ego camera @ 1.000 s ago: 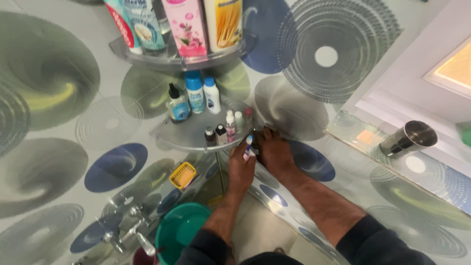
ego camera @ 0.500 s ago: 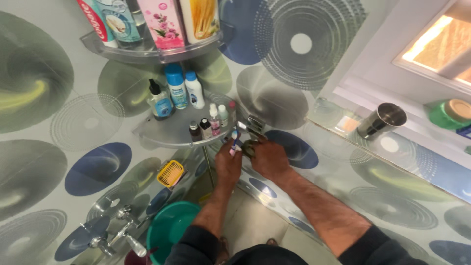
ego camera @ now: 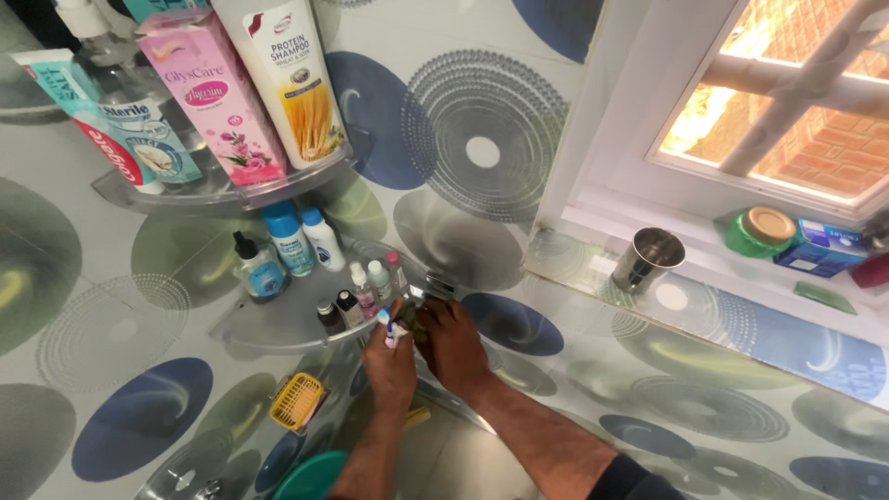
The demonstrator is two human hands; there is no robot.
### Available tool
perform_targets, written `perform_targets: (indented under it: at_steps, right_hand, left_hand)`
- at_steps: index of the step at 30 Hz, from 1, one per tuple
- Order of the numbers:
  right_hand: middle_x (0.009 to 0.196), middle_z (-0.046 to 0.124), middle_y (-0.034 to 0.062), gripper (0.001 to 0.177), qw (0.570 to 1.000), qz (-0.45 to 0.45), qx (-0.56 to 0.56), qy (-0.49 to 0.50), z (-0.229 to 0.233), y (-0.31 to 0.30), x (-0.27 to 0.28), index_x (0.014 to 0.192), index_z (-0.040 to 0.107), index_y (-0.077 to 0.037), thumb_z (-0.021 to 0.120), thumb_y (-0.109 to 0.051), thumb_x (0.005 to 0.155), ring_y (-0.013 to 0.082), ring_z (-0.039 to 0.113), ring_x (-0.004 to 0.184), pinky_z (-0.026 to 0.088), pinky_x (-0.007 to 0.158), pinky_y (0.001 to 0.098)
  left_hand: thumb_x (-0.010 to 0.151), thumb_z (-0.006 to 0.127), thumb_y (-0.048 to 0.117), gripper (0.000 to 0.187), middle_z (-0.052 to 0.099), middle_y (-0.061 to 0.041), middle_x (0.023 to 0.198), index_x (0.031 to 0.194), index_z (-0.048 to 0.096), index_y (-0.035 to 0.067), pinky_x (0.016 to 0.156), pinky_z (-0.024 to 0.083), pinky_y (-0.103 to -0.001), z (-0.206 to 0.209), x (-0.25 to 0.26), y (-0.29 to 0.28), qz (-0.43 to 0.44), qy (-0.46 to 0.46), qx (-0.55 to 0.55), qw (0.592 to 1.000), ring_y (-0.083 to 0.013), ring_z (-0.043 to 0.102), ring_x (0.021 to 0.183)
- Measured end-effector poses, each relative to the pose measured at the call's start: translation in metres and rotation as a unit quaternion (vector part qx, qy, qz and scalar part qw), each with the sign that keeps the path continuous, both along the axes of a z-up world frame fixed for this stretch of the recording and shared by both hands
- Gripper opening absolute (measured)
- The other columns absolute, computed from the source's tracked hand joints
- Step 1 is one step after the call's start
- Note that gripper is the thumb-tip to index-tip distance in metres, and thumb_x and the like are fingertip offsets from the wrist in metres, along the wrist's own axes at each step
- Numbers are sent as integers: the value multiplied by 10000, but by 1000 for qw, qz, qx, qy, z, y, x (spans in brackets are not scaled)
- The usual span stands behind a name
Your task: The person cleans a bathroom sink area. They wipe the faucet and surrounding surfaces with a cloth, rinse the cloth under running water, and wipe a metal cup and toothbrushes. The person places the cleaned items back on the shelf and windowsill.
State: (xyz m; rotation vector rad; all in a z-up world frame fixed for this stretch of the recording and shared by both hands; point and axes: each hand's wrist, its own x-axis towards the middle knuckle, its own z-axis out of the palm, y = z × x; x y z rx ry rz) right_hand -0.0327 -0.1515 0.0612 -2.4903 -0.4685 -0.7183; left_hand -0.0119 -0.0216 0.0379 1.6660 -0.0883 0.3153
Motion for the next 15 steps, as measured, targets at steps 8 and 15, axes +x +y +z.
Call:
perform_targets:
  at_steps: [8,15]
  right_hand:
    - [1391,515,187,499,998,35,-44,30,-19,-17,-3,1286,557,-19,719,-166,837,424,434,1344,355,1101,521]
    - [1372,508,210,558,999,37,3,39,-22,-16,-7,1323,546,16,717,-106,806,438,430,1306,350,1096,519]
  left_hand:
    - [996,702,246,245,645,-14,772,979,682,2,620,451,-288,47,5,-16,-3,-60,-105,993,-122,570,684]
    - [967,708,298,277,619,21,687,922,692,26,544,432,-283,70,10,-18,45,-10,-115,992,-81,546,597]
